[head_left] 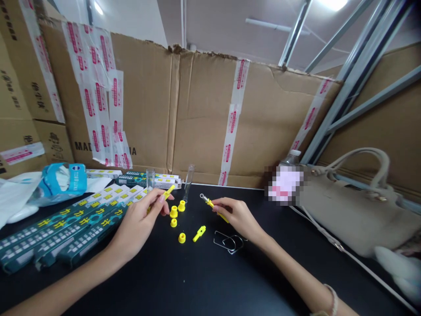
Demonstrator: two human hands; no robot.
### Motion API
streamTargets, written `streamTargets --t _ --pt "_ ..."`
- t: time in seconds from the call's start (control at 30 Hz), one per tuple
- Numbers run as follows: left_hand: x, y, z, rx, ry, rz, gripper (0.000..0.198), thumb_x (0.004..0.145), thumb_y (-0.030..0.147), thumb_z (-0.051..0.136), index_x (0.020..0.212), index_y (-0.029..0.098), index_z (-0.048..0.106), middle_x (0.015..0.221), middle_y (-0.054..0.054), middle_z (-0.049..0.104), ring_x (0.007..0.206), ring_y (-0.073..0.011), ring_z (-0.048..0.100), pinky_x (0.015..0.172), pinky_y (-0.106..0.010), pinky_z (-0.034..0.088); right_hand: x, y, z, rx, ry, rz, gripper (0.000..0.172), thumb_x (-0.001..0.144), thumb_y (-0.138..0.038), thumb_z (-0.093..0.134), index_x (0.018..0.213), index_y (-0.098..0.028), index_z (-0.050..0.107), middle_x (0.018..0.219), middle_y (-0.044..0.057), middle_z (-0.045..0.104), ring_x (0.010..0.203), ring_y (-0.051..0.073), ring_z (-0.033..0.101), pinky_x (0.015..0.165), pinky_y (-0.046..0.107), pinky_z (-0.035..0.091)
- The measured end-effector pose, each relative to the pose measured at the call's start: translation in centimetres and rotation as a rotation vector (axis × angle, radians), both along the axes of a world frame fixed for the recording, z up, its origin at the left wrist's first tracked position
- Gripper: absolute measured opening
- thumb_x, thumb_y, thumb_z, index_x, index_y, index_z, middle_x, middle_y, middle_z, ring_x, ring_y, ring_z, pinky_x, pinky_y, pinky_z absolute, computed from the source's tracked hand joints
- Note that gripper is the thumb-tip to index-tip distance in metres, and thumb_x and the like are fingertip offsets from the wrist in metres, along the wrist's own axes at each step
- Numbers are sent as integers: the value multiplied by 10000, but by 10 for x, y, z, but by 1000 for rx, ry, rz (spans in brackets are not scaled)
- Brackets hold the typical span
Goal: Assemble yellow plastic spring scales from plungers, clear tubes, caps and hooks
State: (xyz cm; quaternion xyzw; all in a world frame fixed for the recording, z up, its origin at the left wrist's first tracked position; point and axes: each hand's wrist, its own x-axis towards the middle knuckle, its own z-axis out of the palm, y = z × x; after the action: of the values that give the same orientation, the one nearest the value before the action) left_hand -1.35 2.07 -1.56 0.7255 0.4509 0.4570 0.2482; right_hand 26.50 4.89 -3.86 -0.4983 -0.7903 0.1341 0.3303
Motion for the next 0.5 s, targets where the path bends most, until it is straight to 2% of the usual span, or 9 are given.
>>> streamTargets --t 0.13,0.27,0.4,0.5 --pt "-1 0 -2 -43 -43 -29 278 973 439 396 991 230 579 757 18 594 705 -170 572 688 -300 429 2 -2 -6 -4 -60 19 149 881 -205 627 963 -232 747 921 40 715 830 196 667 774 309 501" --pt "-1 -1 0 -53 -10 -5 288 977 440 387 1002 229 581 715 29 554 661 -160 527 648 -290 404 -8 -1 -7 71 -24 -27 201 861 -232 673 1057 -229 718 979 54 685 901 204 646 810 328 500" --pt "0 -3 3 -29 27 29 280 980 426 378 967 228 575 694 35 539 672 -163 522 666 -292 384 -38 8 0 87 55 22 201 873 -250 673 1068 -221 713 887 28 681 752 155 626 705 275 498" --pt "2 -6 6 -24 39 32 277 981 415 374 907 223 560 686 37 542 676 -162 529 684 -290 384 -62 20 0 65 19 53 282 808 -297 751 1077 -217 723 840 24 689 674 153 605 661 282 485"
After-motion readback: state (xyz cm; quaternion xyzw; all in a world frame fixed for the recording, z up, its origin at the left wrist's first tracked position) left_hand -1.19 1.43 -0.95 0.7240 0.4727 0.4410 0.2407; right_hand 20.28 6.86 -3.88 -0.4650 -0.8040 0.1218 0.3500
